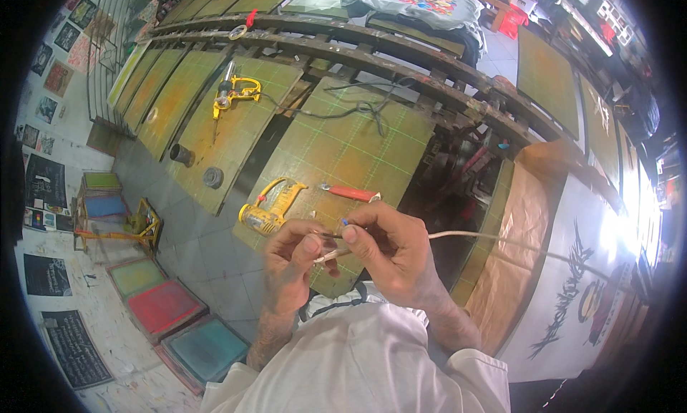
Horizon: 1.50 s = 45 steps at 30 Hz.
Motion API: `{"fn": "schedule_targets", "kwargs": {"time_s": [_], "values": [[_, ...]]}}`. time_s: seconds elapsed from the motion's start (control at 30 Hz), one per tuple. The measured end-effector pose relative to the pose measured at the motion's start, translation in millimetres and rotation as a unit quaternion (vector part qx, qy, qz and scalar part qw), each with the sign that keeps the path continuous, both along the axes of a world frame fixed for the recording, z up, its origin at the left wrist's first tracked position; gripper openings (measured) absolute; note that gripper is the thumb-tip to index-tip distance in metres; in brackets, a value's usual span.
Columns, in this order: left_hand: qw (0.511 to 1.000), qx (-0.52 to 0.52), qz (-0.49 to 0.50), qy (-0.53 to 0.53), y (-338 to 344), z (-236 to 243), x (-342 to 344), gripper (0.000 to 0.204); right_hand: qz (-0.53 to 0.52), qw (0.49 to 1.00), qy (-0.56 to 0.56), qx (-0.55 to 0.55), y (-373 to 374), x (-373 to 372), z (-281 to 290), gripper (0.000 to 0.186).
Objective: The person strips the outer insulation from a power cord using a utility knife, then twists the exposed inner wires together. They use pliers to crimp a connector onto the wires and wrap the connection with electrical tape.
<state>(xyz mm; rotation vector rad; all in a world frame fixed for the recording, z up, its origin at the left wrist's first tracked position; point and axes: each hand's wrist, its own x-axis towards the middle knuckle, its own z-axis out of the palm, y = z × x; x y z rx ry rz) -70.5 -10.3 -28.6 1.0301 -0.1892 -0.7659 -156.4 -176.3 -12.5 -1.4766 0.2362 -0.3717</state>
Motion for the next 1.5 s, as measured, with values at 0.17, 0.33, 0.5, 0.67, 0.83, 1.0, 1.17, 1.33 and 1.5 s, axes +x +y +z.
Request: {"fn": "schedule_targets", "kwargs": {"time_s": [0.17, 0.33, 0.5, 0.67, 0.83, 1.0, 1.17, 1.33, 1.5], "values": [[0.999, 0.029, 0.005, -0.029, -4.8, 0.8, -2.1, 0.027, -0.026, 0.998, -0.032, -0.045, 3.7, 4.4, -5.3, 0.014], [0.998, 0.022, 0.033, -0.042, -8.1, 2.0, -6.4, 0.026, -0.011, 0.999, -0.037, -0.007, 6.9, 3.0, -2.2, 0.014], [0.99, 0.083, -0.009, -0.116, -4.5, -8.6, -4.4, 0.021, 0.001, 0.998, 0.053, -0.021, -0.1, -5.3, 0.8, 0.014], [0.98, 0.159, -0.079, -0.093, 2.5, -59.9, -3.5, 0.018, 0.032, 0.978, 0.202, -0.048, -10.9, -25.3, -37.8, 0.015], [0.922, 0.307, -0.175, -0.161, 2.1, -149.4, -8.7, 0.022, 0.113, 0.939, 0.298, -0.127, -21.7, -30.1, -137.3, 0.021], [0.865, 0.399, -0.207, -0.224, 3.7, -211.2, -28.1, 0.021, 0.113, 0.91, 0.336, -0.214, -12.8, -44.8, -214.3, 0.025], [0.831, 0.424, -0.138, -0.332, 9.1, -228.3, -24.6, 0.02, 0.097, 0.91, 0.361, -0.178, -8.2, -45.3, -250.1, 0.024], [0.817, 0.45, -0.171, -0.317, 5.5, -232.8, -17.2, 0.02, 0.115, 0.903, 0.375, -0.174, -9.3, -40.9, -266.5, 0.024], [0.813, 0.442, -0.17, -0.337, 0.9, -239.5, -11.2, 0.02, 0.109, 0.888, 0.402, -0.197, -9.7, -37.3, -263.5, 0.025]]}}
